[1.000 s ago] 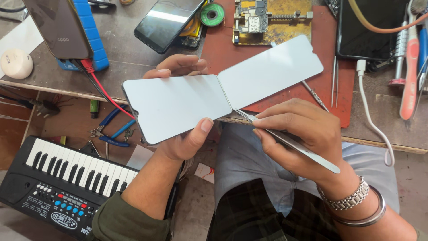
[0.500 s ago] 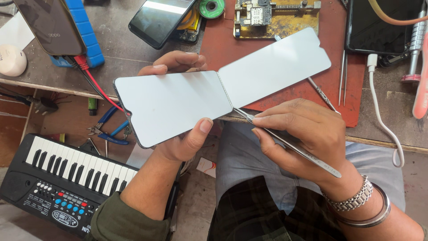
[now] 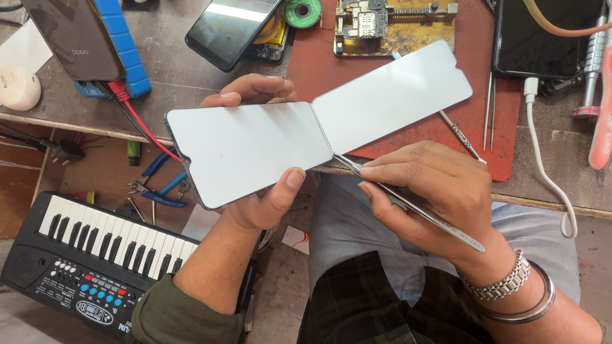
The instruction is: The person solders a flex cable connector onto a phone display assembly on a repair bench, holding the part with tweezers while applying a soldering iron. They then peel the protective film off a replacement phone screen and set the screen on the bench.
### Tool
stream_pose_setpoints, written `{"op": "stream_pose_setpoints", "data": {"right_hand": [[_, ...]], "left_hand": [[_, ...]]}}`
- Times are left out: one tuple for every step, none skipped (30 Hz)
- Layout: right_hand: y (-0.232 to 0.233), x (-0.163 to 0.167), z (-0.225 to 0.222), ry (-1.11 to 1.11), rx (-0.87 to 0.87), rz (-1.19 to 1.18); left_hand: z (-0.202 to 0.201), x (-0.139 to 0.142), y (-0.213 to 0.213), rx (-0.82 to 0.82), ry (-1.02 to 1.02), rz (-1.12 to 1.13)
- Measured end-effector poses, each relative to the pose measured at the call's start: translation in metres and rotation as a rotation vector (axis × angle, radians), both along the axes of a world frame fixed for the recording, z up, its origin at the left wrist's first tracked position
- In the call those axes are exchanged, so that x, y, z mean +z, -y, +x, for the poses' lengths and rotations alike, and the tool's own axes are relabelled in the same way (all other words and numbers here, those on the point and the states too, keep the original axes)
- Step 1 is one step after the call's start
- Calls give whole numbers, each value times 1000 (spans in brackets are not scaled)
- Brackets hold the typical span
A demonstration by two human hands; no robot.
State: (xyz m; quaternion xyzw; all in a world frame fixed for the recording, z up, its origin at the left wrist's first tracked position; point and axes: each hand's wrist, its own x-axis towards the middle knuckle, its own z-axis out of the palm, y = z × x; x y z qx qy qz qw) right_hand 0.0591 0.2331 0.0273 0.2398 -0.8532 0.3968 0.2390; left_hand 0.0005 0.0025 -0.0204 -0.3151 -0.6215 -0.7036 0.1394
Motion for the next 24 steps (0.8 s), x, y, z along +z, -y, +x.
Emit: {"op": "stream_pose_setpoints", "data": {"right_hand": [[0,0,0,0,-2,0],[0,0,0,1,-4,0],[1,0,0,1,-6,0],[1,0,1,1,-11,3],[1,-1,0,1,-15,6],[1,-1,0,0,-19,9],[0,-1,0,0,-14,8],[0,-1,0,-1,-10,6],[1,-1,0,-2,-5,3],[1,-1,0,-9,0,1],[0,-1,0,-16,5,0],[0,-1,0,-22,10,-2],[0,-1,0,-18,9,-6],[0,-1,0,-14,8,-11],[0,-1,0,-10,7,-16],[0,-1,1,-8,7,-15],[0,-2,1,-7,6,-15],[0,-2,1,-6,7,-15],[1,-1,0,-7,6,-12],[1,-1,0,-8,6,-9],[1,-1,0,-9,5,-6],[1,-1,0,-9,2,-4],[1,-1,0,-8,0,-3],[1,-1,0,-8,-3,-2]], "left_hand": [[0,0,0,1,-1,-2],[-1,0,0,2,-2,-5],[-1,0,0,3,-3,-7],[-1,0,0,3,-2,-6],[-1,0,0,3,0,-5],[-1,0,-1,2,3,-2],[-1,0,-1,1,4,-1],[-1,0,-1,0,5,1],[-1,0,-1,-1,4,1],[-1,0,-1,-3,4,3],[-1,0,-1,-4,4,5],[-1,0,-1,-6,5,8],[-1,0,-1,-5,5,8],[-1,0,-1,-4,6,8],[0,-1,-1,0,8,5],[0,-1,-1,1,7,4],[0,-1,-1,2,7,2],[0,-1,-1,3,5,2],[0,-1,-1,3,2,1],[0,-1,-1,4,-1,0],[-1,-1,-1,4,-6,-1],[-1,-1,-1,3,-7,-1],[-1,-1,-1,3,-8,-1],[-1,-1,-2,2,-6,0]]}}
